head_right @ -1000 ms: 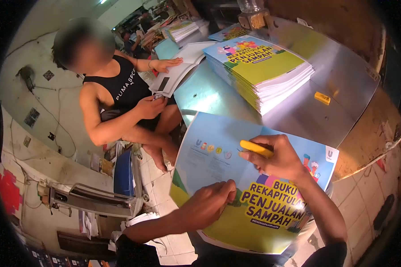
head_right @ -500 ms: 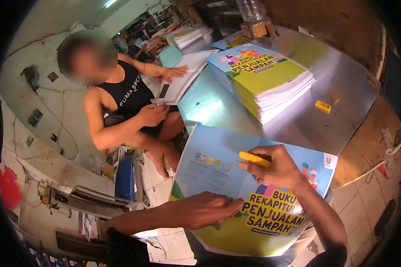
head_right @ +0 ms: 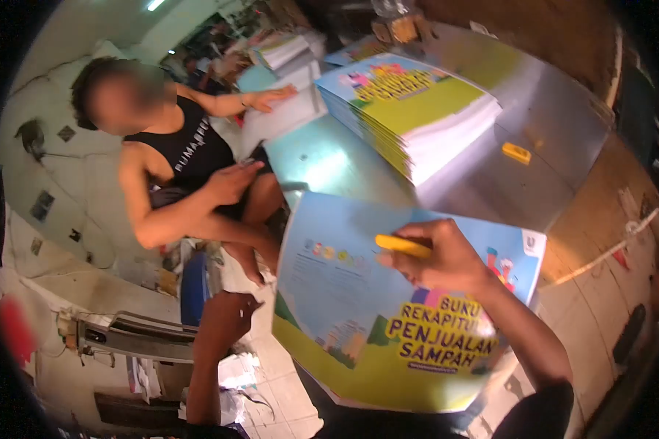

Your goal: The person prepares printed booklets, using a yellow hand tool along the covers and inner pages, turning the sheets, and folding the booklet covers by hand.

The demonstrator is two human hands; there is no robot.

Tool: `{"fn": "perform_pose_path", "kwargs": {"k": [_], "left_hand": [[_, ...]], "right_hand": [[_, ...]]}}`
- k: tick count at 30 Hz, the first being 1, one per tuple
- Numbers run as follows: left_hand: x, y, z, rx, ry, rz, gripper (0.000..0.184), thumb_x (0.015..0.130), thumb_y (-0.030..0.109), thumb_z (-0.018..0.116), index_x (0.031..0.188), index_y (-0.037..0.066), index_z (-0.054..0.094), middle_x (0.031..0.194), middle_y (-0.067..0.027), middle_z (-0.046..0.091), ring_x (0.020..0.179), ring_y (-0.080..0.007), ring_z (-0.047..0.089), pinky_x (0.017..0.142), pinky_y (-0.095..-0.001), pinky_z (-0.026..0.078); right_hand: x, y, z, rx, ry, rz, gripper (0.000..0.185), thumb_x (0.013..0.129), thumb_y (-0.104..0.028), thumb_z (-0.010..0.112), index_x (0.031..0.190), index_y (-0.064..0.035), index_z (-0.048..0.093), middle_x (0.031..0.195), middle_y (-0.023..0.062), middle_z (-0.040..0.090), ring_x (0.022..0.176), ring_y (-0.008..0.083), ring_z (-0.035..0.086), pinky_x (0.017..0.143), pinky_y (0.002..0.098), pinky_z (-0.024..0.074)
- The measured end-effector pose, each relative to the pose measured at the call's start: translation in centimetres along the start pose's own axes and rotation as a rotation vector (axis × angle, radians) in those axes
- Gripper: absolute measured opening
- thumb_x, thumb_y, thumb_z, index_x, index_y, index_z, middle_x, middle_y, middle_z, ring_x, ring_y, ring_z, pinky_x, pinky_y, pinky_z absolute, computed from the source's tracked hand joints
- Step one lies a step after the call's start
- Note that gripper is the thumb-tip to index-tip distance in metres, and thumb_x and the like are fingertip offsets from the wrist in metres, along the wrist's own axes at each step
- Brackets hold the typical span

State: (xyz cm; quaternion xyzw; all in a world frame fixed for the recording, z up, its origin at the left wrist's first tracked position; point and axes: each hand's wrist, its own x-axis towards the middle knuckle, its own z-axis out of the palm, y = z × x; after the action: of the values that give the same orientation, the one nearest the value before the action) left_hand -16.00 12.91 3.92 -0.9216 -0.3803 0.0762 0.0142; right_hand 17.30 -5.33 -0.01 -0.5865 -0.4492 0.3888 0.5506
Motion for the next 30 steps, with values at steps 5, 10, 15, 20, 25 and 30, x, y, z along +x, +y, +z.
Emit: {"fn": "perform_pose_path", "kwargs": {"k": [5, 10, 15, 20, 25, 30], "left_hand": [[0.9, 8.4, 0.6, -0.410, 0.421, 0.425, 0.041, 0.091, 0.015, 0.070, 0.129, 0.003, 0.062, 0.128, -0.0183, 0.063, 0.122, -0.0372, 0.058, 0.102, -0.0463, 0.046], [1.7, 15.8, 3.0, -0.447, 0.364, 0.444, 0.063, 0.101, 0.031, 0.055, 0.154, 0.002, 0.037, 0.161, -0.0198, 0.034, 0.151, -0.0408, 0.028, 0.122, -0.0579, 0.016], [1.9, 16.5, 4.9, -0.470, 0.332, 0.382, 0.066, 0.103, 0.037, 0.049, 0.157, 0.003, 0.032, 0.164, -0.0185, 0.029, 0.154, -0.0404, 0.021, 0.121, -0.0620, 0.010], [1.9, 16.3, 5.1, -0.479, 0.358, 0.367, 0.064, 0.103, 0.038, 0.049, 0.156, 0.005, 0.036, 0.163, -0.0158, 0.033, 0.153, -0.0373, 0.025, 0.122, -0.0610, 0.011], [1.9, 16.4, 5.3, -0.538, 0.385, 0.346, 0.059, 0.101, 0.036, 0.052, 0.151, 0.004, 0.043, 0.160, -0.0160, 0.037, 0.151, -0.0355, 0.029, 0.122, -0.0603, 0.013], [2.1, 16.2, 5.5, -0.606, 0.386, 0.341, 0.059, 0.101, 0.035, 0.053, 0.151, 0.005, 0.044, 0.160, -0.0152, 0.037, 0.151, -0.0333, 0.028, 0.123, -0.0598, 0.011]], "right_hand": [[-0.2, 0.3, -0.6, 0.150, 0.001, 0.073, 0.025, 0.094, -0.016, 0.074, 0.109, 0.0040, 0.070, 0.072, 0.0032, 0.065, 0.058, 0.0089, 0.060, 0.054, 0.0251, 0.0479], [0.2, -0.9, -0.4, 0.120, 0.043, 0.133, 0.026, 0.095, -0.015, 0.072, 0.113, 0.0036, 0.069, 0.076, 0.0044, 0.066, 0.061, 0.0097, 0.062, 0.056, 0.0255, 0.0502], [-1.3, -2.4, -0.7, -0.097, 0.063, 0.093, 0.032, 0.089, -0.009, 0.077, 0.117, 0.0040, 0.069, 0.084, 0.0095, 0.071, 0.070, 0.0158, 0.069, 0.062, 0.0288, 0.0536], [-2.8, -2.7, -1.5, -0.711, -0.117, -0.290, 0.037, 0.081, 0.001, 0.077, 0.117, -0.0002, 0.070, 0.102, 0.0171, 0.074, 0.082, 0.0296, 0.073, 0.071, 0.0362, 0.0579], [-3.1, -1.4, -1.4, -0.694, -0.106, -0.235, 0.046, 0.077, 0.013, 0.075, 0.122, 0.0046, 0.067, 0.107, 0.0199, 0.074, 0.095, 0.0248, 0.074, 0.080, 0.0312, 0.0588], [-2.3, -1.5, -1.5, -0.719, -0.143, -0.323, 0.046, 0.077, 0.016, 0.072, 0.122, 0.0059, 0.066, 0.106, 0.0217, 0.074, 0.090, 0.0261, 0.074, 0.079, 0.0319, 0.0596]]}}
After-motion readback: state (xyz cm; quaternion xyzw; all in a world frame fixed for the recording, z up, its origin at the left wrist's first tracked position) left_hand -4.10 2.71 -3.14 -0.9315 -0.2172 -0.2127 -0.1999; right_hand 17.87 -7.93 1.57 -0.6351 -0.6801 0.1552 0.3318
